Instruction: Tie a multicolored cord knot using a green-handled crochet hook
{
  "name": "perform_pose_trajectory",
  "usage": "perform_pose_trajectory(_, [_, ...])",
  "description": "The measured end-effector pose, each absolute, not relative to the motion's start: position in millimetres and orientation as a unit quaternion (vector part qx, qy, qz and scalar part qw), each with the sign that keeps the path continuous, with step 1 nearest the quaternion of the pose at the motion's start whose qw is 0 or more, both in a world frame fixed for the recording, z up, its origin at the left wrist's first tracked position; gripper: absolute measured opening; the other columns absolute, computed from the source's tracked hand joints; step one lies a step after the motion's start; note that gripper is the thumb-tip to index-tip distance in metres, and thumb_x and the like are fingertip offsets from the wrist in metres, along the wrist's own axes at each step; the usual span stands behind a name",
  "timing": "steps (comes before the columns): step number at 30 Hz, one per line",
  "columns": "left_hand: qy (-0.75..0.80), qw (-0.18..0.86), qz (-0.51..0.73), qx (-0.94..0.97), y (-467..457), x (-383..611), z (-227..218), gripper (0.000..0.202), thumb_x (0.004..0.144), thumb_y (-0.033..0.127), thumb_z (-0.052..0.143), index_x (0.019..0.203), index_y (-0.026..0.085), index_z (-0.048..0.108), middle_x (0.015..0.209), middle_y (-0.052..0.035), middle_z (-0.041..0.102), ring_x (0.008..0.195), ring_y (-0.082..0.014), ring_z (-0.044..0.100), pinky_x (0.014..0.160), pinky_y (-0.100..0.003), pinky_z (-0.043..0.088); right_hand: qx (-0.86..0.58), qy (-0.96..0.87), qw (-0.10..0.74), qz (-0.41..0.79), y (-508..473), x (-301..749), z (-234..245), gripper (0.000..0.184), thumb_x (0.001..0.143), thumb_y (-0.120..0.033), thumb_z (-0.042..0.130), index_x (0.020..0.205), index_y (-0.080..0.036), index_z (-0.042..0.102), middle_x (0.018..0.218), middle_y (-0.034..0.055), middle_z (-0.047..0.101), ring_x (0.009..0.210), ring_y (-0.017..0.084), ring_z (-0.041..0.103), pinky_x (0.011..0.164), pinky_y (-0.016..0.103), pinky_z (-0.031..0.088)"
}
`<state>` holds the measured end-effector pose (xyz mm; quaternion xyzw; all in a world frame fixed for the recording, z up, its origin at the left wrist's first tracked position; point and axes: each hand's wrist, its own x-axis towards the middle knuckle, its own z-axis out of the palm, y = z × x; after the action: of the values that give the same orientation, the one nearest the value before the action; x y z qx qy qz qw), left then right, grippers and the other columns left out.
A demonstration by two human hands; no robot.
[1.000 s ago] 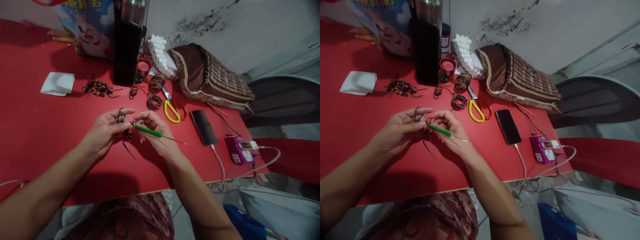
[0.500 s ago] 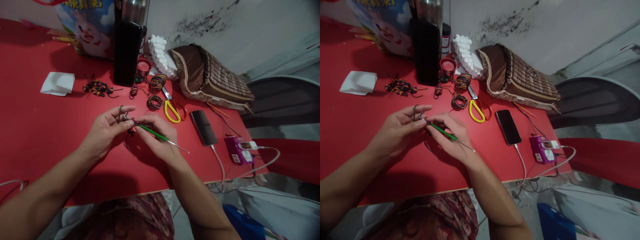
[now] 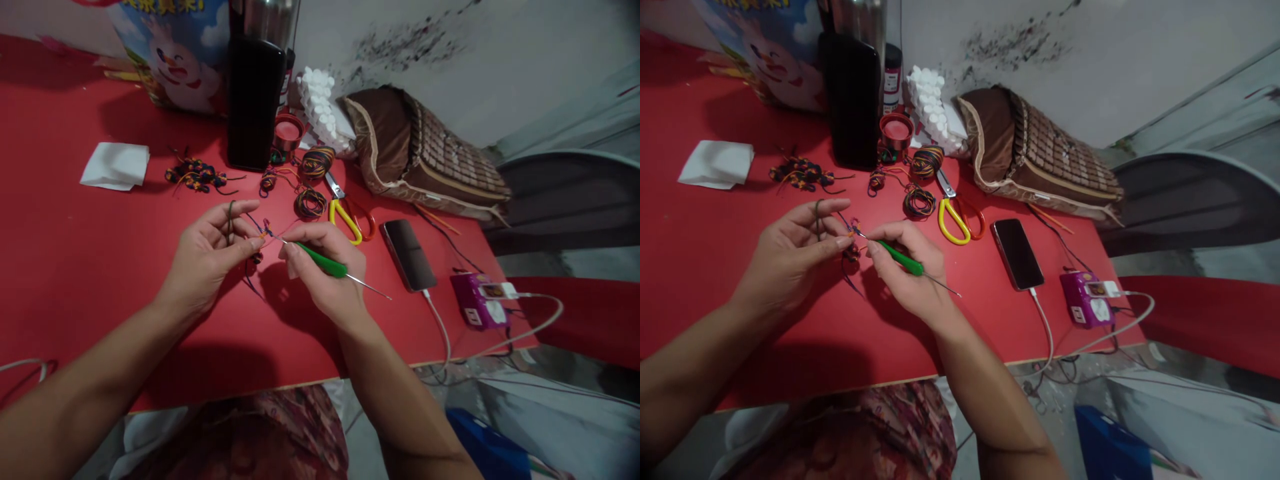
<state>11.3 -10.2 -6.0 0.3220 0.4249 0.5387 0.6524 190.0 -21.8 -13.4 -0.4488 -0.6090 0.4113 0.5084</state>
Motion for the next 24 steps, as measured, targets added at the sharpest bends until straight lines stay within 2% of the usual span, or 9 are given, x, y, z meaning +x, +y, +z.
perform_pose_trajectory(5, [0.420, 0.656, 0.526, 0.343, -11.1, 10.3, -5.7, 0.058, 0.077, 0.012, 0.090, 0.131, 0.023, 0.073, 0.080, 0.0035, 0.072, 0.067, -0.0112, 0.067, 0.067, -0.023, 0.058, -0.433, -0.596, 0.518, 0.435, -20.9, 190.4, -14.7, 0.008, 0.099, -0.031, 0.074, 0.101, -0.023, 0.072, 0.081, -0.0021, 0.073, 0.058, 0.010, 0.060, 0.059, 0.027, 0.052])
perform_pose_trajectory(7, [0.417, 0.659, 0.521, 0.347, -11.4, 10.6, -6.4, 0.058, 0.076, 0.010, 0.090, 0.131, 0.022, 0.072, 0.079, 0.0034, 0.073, 0.069, -0.0118, 0.070, 0.069, -0.023, 0.059, -0.436, -0.592, 0.517, 0.438, -21.0, 189.9, -14.9, 0.010, 0.100, -0.033, 0.075, 0.102, -0.024, 0.072, 0.080, -0.0016, 0.073, 0.058, 0.010, 0.060, 0.058, 0.028, 0.052])
perform_pose_trajectory(12, [0.400, 0.694, 0.517, 0.302, -9.9, 12.3, -6.4, 0.045, 0.072, 0.012, 0.093, 0.114, 0.018, 0.079, 0.076, 0.0025, 0.074, 0.069, -0.0115, 0.072, 0.075, -0.023, 0.061, -0.441, -0.606, 0.510, 0.422, -22.3, 187.4, -16.6, 0.014, 0.101, -0.038, 0.074, 0.104, -0.025, 0.072, 0.076, -0.0019, 0.070, 0.060, 0.013, 0.061, 0.060, 0.030, 0.053])
perform_pose_trajectory(16, [0.398, 0.707, 0.524, 0.260, -8.4, 13.5, -6.5, 0.031, 0.067, 0.011, 0.096, 0.093, 0.016, 0.081, 0.075, 0.0011, 0.075, 0.069, -0.0101, 0.072, 0.071, -0.020, 0.061, -0.435, -0.637, 0.514, 0.374, -24.0, 185.3, -18.7, 0.009, 0.103, -0.035, 0.070, 0.107, -0.027, 0.073, 0.093, 0.0015, 0.075, 0.073, 0.015, 0.067, 0.072, 0.034, 0.057])
perform_pose_trajectory(19, [0.413, 0.715, 0.519, 0.221, -7.8, 13.4, -6.9, 0.029, 0.064, 0.008, 0.097, 0.086, 0.016, 0.080, 0.076, 0.0009, 0.075, 0.069, -0.0091, 0.072, 0.068, -0.018, 0.060, -0.431, -0.660, 0.510, 0.343, -25.3, 184.2, -18.8, 0.007, 0.104, -0.031, 0.068, 0.108, -0.028, 0.074, 0.103, 0.0034, 0.077, 0.084, 0.017, 0.071, 0.080, 0.036, 0.059])
perform_pose_trajectory(24, [0.422, 0.700, 0.522, 0.244, -9.1, 14.1, -5.5, 0.025, 0.065, 0.012, 0.097, 0.084, 0.016, 0.080, 0.080, -0.0007, 0.076, 0.073, -0.0108, 0.072, 0.071, -0.020, 0.061, -0.430, -0.631, 0.527, 0.372, -24.8, 184.3, -18.1, 0.009, 0.102, -0.034, 0.071, 0.107, -0.027, 0.073, 0.096, 0.0020, 0.077, 0.070, 0.014, 0.067, 0.070, 0.033, 0.058])
